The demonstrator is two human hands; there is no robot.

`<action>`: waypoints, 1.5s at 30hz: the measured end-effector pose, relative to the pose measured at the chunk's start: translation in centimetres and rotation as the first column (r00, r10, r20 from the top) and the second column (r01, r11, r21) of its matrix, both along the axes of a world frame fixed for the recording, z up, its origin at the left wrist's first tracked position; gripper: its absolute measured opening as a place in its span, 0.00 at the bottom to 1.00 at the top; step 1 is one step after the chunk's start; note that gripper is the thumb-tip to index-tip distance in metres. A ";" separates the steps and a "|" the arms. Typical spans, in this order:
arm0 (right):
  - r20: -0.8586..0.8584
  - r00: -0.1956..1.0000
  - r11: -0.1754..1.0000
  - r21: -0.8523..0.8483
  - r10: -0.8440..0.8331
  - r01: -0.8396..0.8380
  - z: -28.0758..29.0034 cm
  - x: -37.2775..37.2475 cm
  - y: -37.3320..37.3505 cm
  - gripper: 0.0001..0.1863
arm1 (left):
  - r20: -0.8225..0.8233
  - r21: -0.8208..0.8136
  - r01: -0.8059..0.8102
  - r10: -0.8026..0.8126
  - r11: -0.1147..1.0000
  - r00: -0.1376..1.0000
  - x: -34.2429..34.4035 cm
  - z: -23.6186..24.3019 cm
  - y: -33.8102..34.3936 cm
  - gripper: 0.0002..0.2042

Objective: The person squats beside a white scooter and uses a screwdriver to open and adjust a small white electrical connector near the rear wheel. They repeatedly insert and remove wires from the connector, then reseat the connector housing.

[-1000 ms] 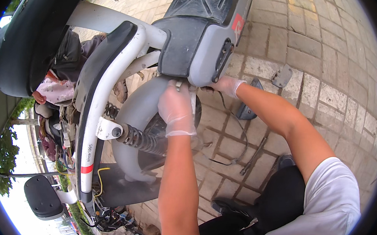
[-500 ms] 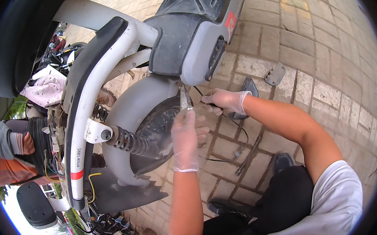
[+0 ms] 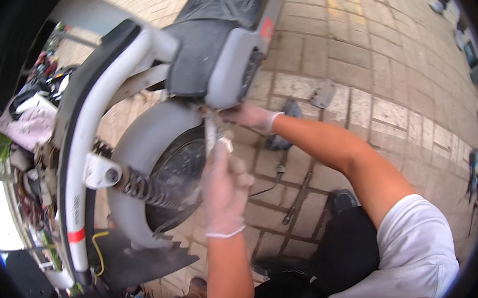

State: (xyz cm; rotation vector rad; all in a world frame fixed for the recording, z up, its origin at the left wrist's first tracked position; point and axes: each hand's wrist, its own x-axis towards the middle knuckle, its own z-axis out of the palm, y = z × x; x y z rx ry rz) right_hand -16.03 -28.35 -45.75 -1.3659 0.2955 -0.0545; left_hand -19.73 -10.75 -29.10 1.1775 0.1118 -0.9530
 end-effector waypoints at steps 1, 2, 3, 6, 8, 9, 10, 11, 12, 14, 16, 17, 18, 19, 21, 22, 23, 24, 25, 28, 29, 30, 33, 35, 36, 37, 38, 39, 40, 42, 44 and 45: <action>0.005 0.998 0.997 -0.043 -0.065 0.065 -0.7 -0.9 0.2 0.23 | -0.039 -0.055 0.031 -0.033 0.998 0.999 -0.5 -0.5 0.8 0.17; 0.124 0.988 0.919 -0.372 -0.092 0.132 -1.1 -1.2 0.4 0.23 | -0.077 0.006 -0.008 0.009 1.000 0.997 -0.9 -1.0 1.4 0.16; -0.050 0.999 0.903 -0.429 -0.005 -0.017 -1.5 -1.8 0.4 0.21 | -0.224 -0.058 -0.082 0.067 0.995 0.972 -1.4 -1.5 1.9 0.16; 0.253 0.952 0.908 -0.335 -0.171 0.252 -1.2 -0.8 1.9 0.18 | -0.029 0.054 0.249 -0.248 0.967 0.968 -3.4 -2.3 2.4 0.21; 0.178 0.952 0.951 -0.143 -0.247 0.274 -1.5 -0.2 3.1 0.18 | -0.011 0.111 0.220 -0.220 0.969 0.975 -4.9 -1.7 3.1 0.16; 0.226 0.927 0.908 -0.231 -0.298 0.349 -1.9 0.0 3.7 0.18 | 0.003 0.187 0.161 -0.164 0.969 0.986 -5.5 -1.2 3.4 0.14; 0.230 0.923 0.884 -0.288 -0.310 0.369 -2.6 -0.6 4.2 0.21 | 0.051 0.233 0.188 -0.205 0.954 0.978 -5.4 -0.7 3.5 0.12; 0.125 0.943 0.866 -0.373 -0.307 0.332 -3.5 -1.4 4.7 0.24 | 0.093 0.281 0.213 -0.248 0.936 0.964 -5.5 -0.3 3.5 0.10; 0.118 0.938 0.835 -0.429 -0.326 0.344 -4.3 -2.6 5.1 0.25 | 0.131 0.336 0.243 -0.300 0.910 0.945 -5.5 -0.3 3.4 0.09; -0.027 0.956 0.855 -0.455 -0.292 0.249 -5.4 -5.7 5.4 0.22 | 0.123 0.360 0.228 -0.289 0.904 0.949 -5.3 -1.2 2.7 0.06; -0.151 0.976 0.929 -0.357 -0.157 0.094 -5.5 -9.0 4.8 0.19 | 0.165 0.437 0.189 -0.285 0.879 0.944 -5.1 -2.7 2.1 0.07; -0.202 0.975 0.950 -0.311 -0.090 0.023 -5.2 -10.5 4.5 0.19 | 0.161 0.413 0.225 -0.314 0.883 0.936 -5.0 -3.5 1.7 0.08; -0.216 0.976 0.965 -0.260 -0.014 -0.044 -4.9 -12.2 4.1 0.19 | 0.159 0.389 0.257 -0.340 0.884 0.927 -4.9 -4.0 1.6 0.08; -0.262 0.965 0.950 -0.293 0.026 -0.105 -4.5 -13.9 3.4 0.19 | 0.161 0.364 0.286 -0.363 0.886 0.918 -4.8 -4.4 1.5 0.09; -0.304 0.946 0.908 -0.356 0.111 -0.221 -3.8 -17.0 1.9 0.19 | 0.127 0.411 0.281 -0.360 0.867 0.924 -4.5 -4.5 1.4 0.12; -0.368 0.924 0.911 -0.340 0.099 -0.233 -3.6 -18.7 1.5 0.19 | 0.111 0.438 0.273 -0.353 0.856 0.929 -4.4 -4.2 1.6 0.14; -0.370 0.926 0.901 -0.374 0.072 -0.219 -3.4 -20.1 1.0 0.19 | 0.102 0.470 0.262 -0.347 0.843 0.932 -4.2 -3.7 1.7 0.16; -0.396 0.917 0.885 -0.405 0.056 -0.228 -3.2 -21.8 0.6 0.19 | 0.009 0.431 0.283 -0.318 0.857 0.948 -4.1 -3.2 2.0 0.22; -0.428 0.903 0.869 -0.428 0.049 -0.250 -3.1 -23.6 0.3 0.18 | 0.002 0.441 0.304 -0.340 0.844 0.940 -4.0 -2.9 2.3 0.22; -0.488 0.873 0.851 -0.453 0.013 -0.266 -2.3 -28.3 0.0 0.18 | 0.014 0.510 0.430 -0.506 0.745 0.862 -4.0 -2.6 3.9 0.22; -0.496 0.868 0.838 -0.471 0.006 -0.275 -1.9 -29.8 0.0 0.17 | 0.012 0.532 0.477 -0.569 0.700 0.822 -4.1 -2.8 4.7 0.22; -0.479 0.877 0.819 -0.513 -0.023 -0.259 -1.4 -31.0 0.1 0.17 | 0.002 0.546 0.529 -0.633 0.649 0.774 -4.2 -3.1 5.6 0.22; -0.470 0.880 0.839 -0.505 -0.070 -0.203 0.6 -32.7 -0.1 0.16 | -0.013 0.580 0.661 -0.806 0.476 0.592 -4.5 -3.7 8.7 0.22; -0.414 0.910 0.854 -0.483 -0.029 -0.193 2.3 -31.7 -0.4 0.16 | -0.022 0.597 0.719 -0.889 0.356 0.458 -5.0 -3.7 10.5 0.23; -0.363 0.932 0.853 -0.485 0.004 -0.192 3.3 -30.7 -0.6 0.16 | -0.018 0.601 0.737 -0.916 0.310 0.400 -5.5 -3.5 11.1 0.23; -0.303 0.953 0.849 -0.497 0.026 -0.181 4.4 -29.4 -0.8 0.17 | -0.013 0.604 0.746 -0.932 0.281 0.361 -5.9 -3.2 11.5 0.23; -0.308 0.949 0.821 -0.522 0.073 -0.233 5.6 -28.1 -1.0 0.17 | -0.011 0.606 0.752 -0.942 0.261 0.336 -6.6 -2.9 11.7 0.23; -0.306 0.947 0.794 -0.551 0.095 -0.258 7.1 -26.7 -0.7 0.17 | -0.013 0.609 0.747 -0.938 0.268 0.347 -7.3 -2.8 11.7 0.22; -0.330 0.939 0.762 -0.580 0.101 -0.286 8.7 -25.7 -0.5 0.18 | -0.027 0.648 0.705 -0.916 0.288 0.400 -8.1 -2.5 11.8 0.21; -0.361 0.916 0.704 -0.604 0.174 -0.372 12.9 -25.4 0.2 0.16 | -0.029 0.724 0.611 -0.871 0.319 0.490 -10.1 -1.9 11.8 0.20; -0.320 0.929 0.667 -0.653 0.187 -0.359 18.4 -26.9 0.7 0.14 | 0.157 0.736 0.625 -0.963 0.261 0.218 -12.2 -0.5 11.4 0.20; -0.345 0.923 0.674 -0.642 0.172 -0.366 21.5 -28.4 0.9 0.15 | 0.157 0.676 0.653 -0.933 0.341 0.323 -13.7 0.8 11.1 0.19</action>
